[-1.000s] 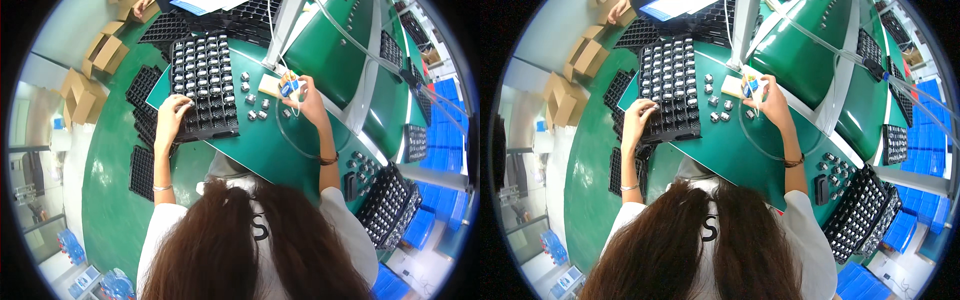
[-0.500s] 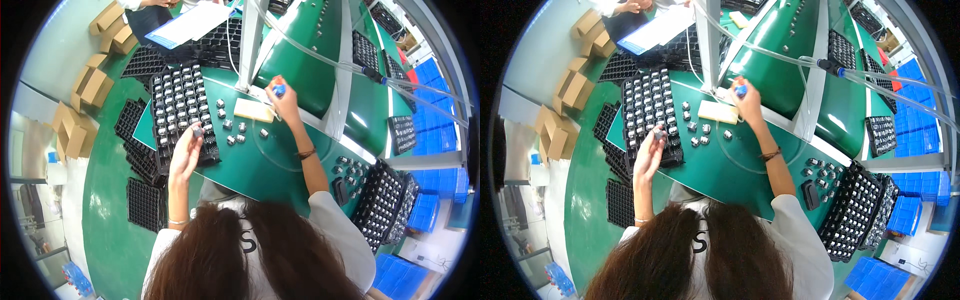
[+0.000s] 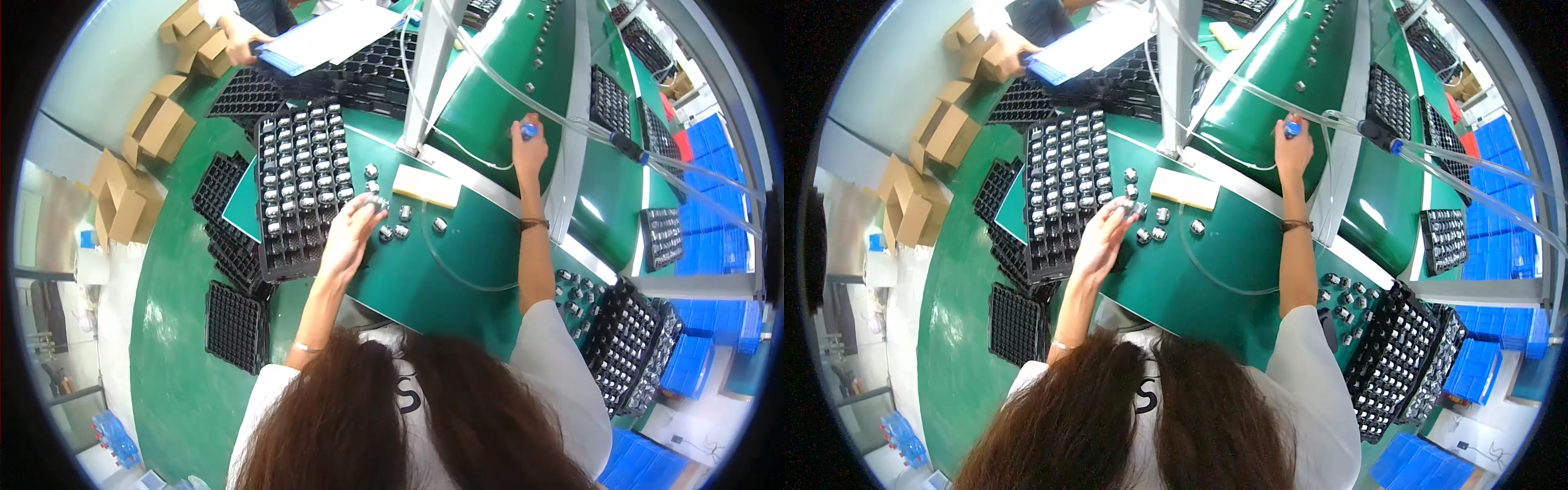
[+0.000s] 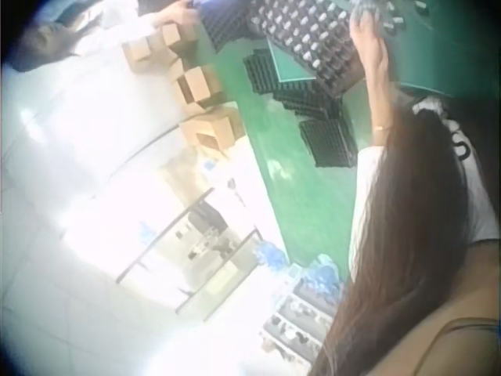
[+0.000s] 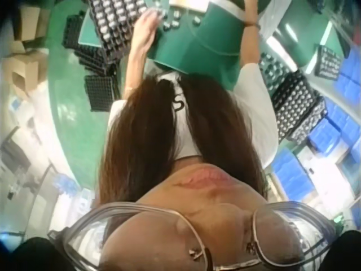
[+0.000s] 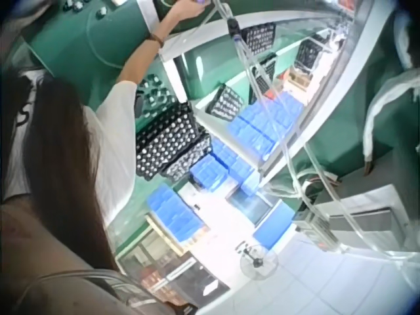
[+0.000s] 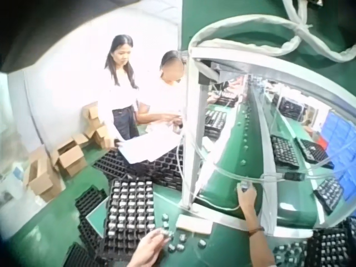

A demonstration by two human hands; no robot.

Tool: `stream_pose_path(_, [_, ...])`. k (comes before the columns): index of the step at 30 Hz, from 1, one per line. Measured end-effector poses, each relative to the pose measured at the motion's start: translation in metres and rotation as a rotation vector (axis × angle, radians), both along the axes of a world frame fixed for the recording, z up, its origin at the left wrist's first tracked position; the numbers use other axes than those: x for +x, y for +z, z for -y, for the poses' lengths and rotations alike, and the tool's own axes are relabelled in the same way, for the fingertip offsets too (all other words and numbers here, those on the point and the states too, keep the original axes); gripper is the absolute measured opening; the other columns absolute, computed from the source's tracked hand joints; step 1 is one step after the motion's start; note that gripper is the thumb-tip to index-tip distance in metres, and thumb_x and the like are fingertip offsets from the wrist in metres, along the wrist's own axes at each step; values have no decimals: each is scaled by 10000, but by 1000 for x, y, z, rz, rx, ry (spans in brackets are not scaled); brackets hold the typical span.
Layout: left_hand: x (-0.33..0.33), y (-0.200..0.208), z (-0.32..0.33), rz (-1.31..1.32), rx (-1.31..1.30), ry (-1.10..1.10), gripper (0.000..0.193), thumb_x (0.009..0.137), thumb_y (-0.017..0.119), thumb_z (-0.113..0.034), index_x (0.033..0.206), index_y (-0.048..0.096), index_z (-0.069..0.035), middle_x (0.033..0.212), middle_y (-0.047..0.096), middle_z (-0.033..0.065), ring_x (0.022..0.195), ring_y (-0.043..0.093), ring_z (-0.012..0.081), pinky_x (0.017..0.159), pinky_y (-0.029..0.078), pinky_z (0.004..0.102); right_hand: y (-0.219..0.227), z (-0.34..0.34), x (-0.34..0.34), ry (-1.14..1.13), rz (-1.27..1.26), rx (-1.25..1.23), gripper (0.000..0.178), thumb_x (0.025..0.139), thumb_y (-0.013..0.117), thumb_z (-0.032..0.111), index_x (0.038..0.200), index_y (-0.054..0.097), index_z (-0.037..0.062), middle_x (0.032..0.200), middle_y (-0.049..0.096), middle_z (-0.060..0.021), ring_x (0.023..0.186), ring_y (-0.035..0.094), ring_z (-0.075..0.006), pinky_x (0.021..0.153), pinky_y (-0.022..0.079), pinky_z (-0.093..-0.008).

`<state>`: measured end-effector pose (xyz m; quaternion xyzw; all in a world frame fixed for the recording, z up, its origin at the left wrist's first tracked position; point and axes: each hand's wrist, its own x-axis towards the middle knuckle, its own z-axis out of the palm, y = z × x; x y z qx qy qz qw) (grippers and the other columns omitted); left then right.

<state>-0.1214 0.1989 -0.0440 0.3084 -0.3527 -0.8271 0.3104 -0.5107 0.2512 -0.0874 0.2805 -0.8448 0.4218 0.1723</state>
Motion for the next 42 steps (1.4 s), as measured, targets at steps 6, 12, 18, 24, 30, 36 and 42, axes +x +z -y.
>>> stream_pose_path(6, [-24, 10, -9, -11, -31, -40, 296, 889, 562, -137, 1124, 537, 41, 980, 610, 52, 888, 600, 129, 817, 475, 216, 47, -16, 124, 601, 919, -620, 196, 861, 572, 188, 946, 569, 12, 856, 570, -9, 722, 535, -48, 627, 421, -201])
stream_pose_path(12, [-29, 17, -23, 4, -95, -73, 292, 885, 574, -150, 1112, 560, 34, 1023, 611, 50, 867, 586, 90, 797, 472, 205, 77, -35, 220, 998, 969, -450, 132, 868, 460, 99, 951, 522, 18, 927, 559, -47, 752, 518, -63, 669, 432, -196])
stream_pose_path(18, [-23, 19, -28, 63, -140, -107, 311, 877, 592, -167, 1116, 569, 30, 981, 625, 39, 844, 572, 68, 793, 457, 202, 74, -39, 228, 1035, 854, -457, 161, 850, 454, 81, 975, 523, 6, 925, 561, -50, 791, 539, -84, 696, 445, -212])
stream_pose_path(24, [-16, 22, -30, 5, -139, -114, 345, 862, 612, -178, 1128, 568, 37, 995, 631, 66, 868, 575, 95, 796, 444, 218, 74, -42, 230, 985, 992, -501, 171, 852, 466, 97, 983, 522, 2, 921, 558, -54, 800, 539, -88, 697, 443, -215])
stream_pose_path(30, [-14, 17, -28, 38, -200, -120, 364, 841, 638, -174, 1126, 572, 42, 978, 639, 76, 890, 579, 114, 807, 440, 235, 75, -42, 237, 1004, 949, -415, 174, 857, 484, 115, 988, 531, 10, 887, 561, -32, 766, 530, -75, 676, 436, -206])
stream_pose_path(36, [11, 16, -23, 153, -386, 5, 405, 806, 670, -167, 1162, 563, -6, 1018, 619, 71, 842, 569, 109, 745, 465, 240, 60, -31, 238, 1041, 836, -270, 147, 856, 518, 85, 971, 545, -2, 868, 565, -30, 759, 531, -72, 654, 431, -207])
stream_pose_path(42, [95, 19, 30, 987, -1187, 424, 291, 773, 637, -74, 1062, 610, -72, 1027, 584, 89, 896, 553, 188, 765, 470, 285, 52, -26, 201, 680, 313, -27, 94, 837, 581, 92, 846, 546, 5, 710, 540, -67, 635, 523, -125, 608, 427, -261])
